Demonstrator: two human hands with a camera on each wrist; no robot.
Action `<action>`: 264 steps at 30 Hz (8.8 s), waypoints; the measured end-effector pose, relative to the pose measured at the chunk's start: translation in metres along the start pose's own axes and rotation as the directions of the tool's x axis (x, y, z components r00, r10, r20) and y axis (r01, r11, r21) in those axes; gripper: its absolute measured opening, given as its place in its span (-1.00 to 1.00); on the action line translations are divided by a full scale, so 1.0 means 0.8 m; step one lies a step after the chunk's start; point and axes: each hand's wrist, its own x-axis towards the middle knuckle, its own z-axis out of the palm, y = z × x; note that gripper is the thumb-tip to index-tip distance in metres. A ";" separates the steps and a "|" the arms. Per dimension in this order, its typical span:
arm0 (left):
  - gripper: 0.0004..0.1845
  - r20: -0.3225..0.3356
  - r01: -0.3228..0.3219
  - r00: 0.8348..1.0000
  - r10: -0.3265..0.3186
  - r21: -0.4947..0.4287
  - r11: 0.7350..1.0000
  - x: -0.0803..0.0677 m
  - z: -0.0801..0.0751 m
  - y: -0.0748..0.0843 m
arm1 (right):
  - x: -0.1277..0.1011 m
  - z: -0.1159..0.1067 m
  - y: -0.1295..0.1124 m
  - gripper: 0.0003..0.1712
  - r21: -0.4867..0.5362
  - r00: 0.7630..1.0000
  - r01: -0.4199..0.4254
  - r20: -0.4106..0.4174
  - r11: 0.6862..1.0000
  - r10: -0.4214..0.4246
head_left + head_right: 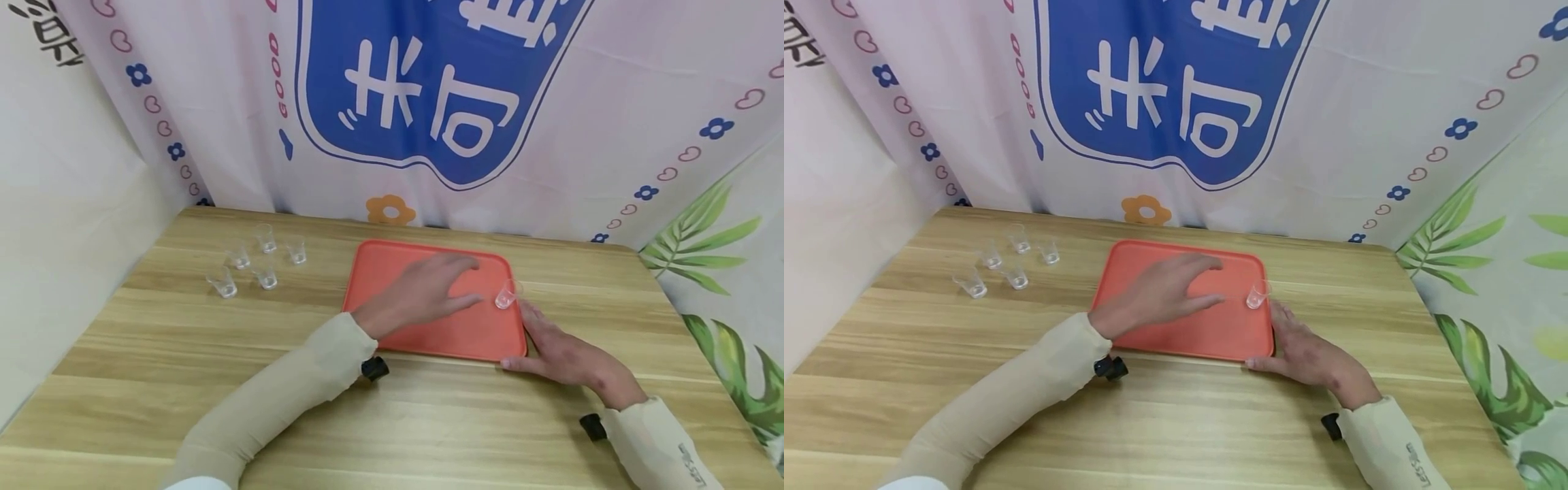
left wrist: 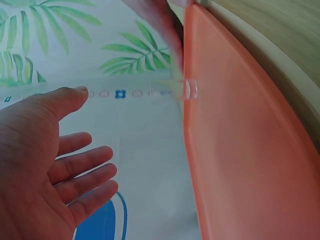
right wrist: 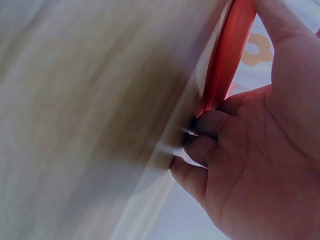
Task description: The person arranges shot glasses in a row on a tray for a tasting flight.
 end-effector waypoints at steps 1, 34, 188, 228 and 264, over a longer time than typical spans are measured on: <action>-0.39 0.003 0.011 1.000 -0.011 0.009 1.000 -0.005 -0.003 -0.003 | 0.001 0.000 0.000 0.32 -0.001 1.000 0.001 -0.002 1.000 -0.001; -0.53 -0.260 0.284 0.928 -0.267 0.029 0.958 -0.165 -0.100 -0.141 | -0.006 -0.001 0.000 0.35 -0.025 0.999 -0.045 0.007 0.999 0.045; -0.60 -0.172 0.384 0.911 -0.374 0.030 0.923 -0.197 -0.111 -0.121 | -0.002 0.000 0.000 0.36 0.010 1.000 -0.023 -0.002 1.000 0.023; -0.56 -0.083 0.247 0.965 -0.248 -0.015 0.969 -0.088 -0.031 -0.091 | 0.001 0.004 0.004 0.33 0.011 1.000 0.004 -0.015 1.000 -0.004; -0.64 0.011 0.169 0.986 -0.169 -0.056 0.984 0.010 0.028 -0.043 | 0.001 -0.001 0.004 0.35 -0.006 0.998 -0.055 0.005 0.998 0.055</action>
